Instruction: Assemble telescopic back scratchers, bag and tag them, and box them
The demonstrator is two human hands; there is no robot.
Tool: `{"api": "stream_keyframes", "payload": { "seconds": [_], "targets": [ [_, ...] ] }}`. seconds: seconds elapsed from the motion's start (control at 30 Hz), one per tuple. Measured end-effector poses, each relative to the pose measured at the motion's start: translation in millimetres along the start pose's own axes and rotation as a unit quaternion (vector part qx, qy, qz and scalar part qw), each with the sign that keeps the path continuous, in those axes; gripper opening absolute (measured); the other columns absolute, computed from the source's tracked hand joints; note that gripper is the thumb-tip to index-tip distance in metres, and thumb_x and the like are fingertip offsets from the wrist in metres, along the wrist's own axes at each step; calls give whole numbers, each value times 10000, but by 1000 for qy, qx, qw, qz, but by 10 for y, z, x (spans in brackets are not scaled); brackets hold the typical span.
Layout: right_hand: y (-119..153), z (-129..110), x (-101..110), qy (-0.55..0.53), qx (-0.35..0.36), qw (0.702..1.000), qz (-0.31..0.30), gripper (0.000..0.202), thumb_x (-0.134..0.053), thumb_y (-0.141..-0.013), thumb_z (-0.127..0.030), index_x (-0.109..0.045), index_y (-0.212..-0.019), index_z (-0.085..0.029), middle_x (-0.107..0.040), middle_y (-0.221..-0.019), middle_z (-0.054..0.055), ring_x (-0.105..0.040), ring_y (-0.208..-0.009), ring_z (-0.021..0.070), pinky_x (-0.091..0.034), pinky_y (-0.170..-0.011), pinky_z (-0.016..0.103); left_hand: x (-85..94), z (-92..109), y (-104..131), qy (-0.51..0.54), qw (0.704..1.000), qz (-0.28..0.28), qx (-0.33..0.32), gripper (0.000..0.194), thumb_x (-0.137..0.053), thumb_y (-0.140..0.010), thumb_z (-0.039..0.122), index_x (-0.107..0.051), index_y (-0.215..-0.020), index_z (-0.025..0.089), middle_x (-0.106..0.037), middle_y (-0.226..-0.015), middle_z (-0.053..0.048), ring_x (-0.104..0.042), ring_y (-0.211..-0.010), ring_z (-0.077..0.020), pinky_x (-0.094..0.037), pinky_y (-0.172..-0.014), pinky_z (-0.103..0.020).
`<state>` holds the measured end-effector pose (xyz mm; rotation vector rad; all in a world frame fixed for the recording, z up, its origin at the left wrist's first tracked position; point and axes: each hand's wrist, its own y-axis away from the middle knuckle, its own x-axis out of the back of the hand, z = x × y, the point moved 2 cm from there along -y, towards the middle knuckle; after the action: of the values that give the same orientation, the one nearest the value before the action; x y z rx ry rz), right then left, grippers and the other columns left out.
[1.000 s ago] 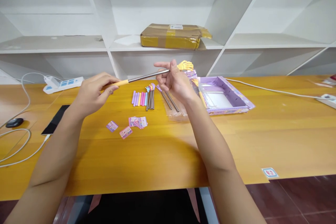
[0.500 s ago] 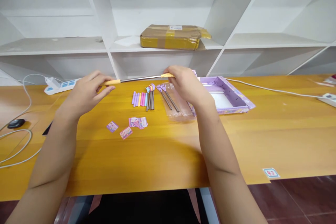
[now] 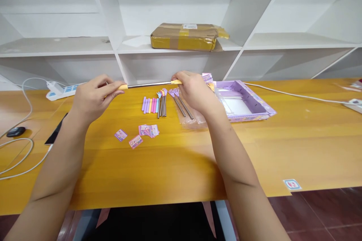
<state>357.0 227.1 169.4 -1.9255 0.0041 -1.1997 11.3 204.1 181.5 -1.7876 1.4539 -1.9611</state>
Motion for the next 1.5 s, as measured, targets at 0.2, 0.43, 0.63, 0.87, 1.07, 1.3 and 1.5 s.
{"api": "stream_keyframes", "payload": {
  "seconds": [0.2, 0.43, 0.63, 0.87, 1.07, 1.3, 1.5],
  "targets": [
    [15, -88, -48, 27, 12, 1000, -8, 365, -462, -958, -18, -722, -1133, -204, -792, -1085, 131, -718, -981, 294, -513, -854, 392, -39, 28, -5, 11, 1000, 10, -13, 314, -564, -1159, 458, -832, -1225, 307, -729, -971, -57, -612, -740, -169, -400, -631, -317],
    [26, -267, -173, 63, 22, 998, -16, 445, -454, -905, 39, -725, -1184, -178, -752, -1074, 129, -671, -887, 260, -470, -772, 338, -83, 50, -6, 40, 999, 17, -33, 309, -572, -1159, 442, -837, -1203, 291, -719, -949, -55, -623, -738, -163, -405, -632, -306],
    [39, -368, -235, 104, 28, 994, 5, 447, -398, -994, 19, -704, -1258, -172, -726, -1102, 123, -615, -795, 220, -381, -692, 321, -108, 110, -14, 68, 996, 21, -44, 311, -580, -1155, 462, -835, -1202, 289, -711, -931, -44, -601, -719, -149, -386, -612, -297],
    [62, -462, -297, 125, 34, 991, 10, 378, -433, -1025, -33, -668, -1290, -165, -702, -1103, 132, -586, -793, 217, -390, -689, 333, -141, 176, -16, 96, 995, 24, -31, 305, -592, -1150, 455, -842, -1195, 285, -716, -924, -47, -594, -700, -146, -387, -604, -296],
    [66, -461, -338, 107, 21, 994, 15, 347, -463, -1028, -66, -652, -1288, -194, -695, -1107, 135, -590, -810, 231, -412, -680, 353, -145, 198, -19, 97, 995, 6, -12, 327, -574, -1151, 464, -847, -1187, 289, -735, -954, -61, -609, -714, -156, -409, -612, -307],
    [79, -469, -365, 105, 12, 994, 18, 279, -498, -1044, -115, -647, -1258, -213, -688, -1091, 130, -595, -830, 236, -395, -661, 348, -165, 202, -22, 112, 994, -3, -13, 323, -568, -1154, 442, -848, -1184, 284, -737, -964, -62, -629, -737, -159, -427, -635, -311],
    [63, -466, -387, 106, 7, 994, 7, 305, -479, -1023, -87, -654, -1247, -200, -690, -1103, 133, -597, -829, 241, -373, -658, 350, -166, 196, -20, 103, 995, -8, -13, 327, -568, -1155, 454, -849, -1207, 294, -735, -971, -57, -609, -714, -155, -410, -625, -309]
  ]
}}
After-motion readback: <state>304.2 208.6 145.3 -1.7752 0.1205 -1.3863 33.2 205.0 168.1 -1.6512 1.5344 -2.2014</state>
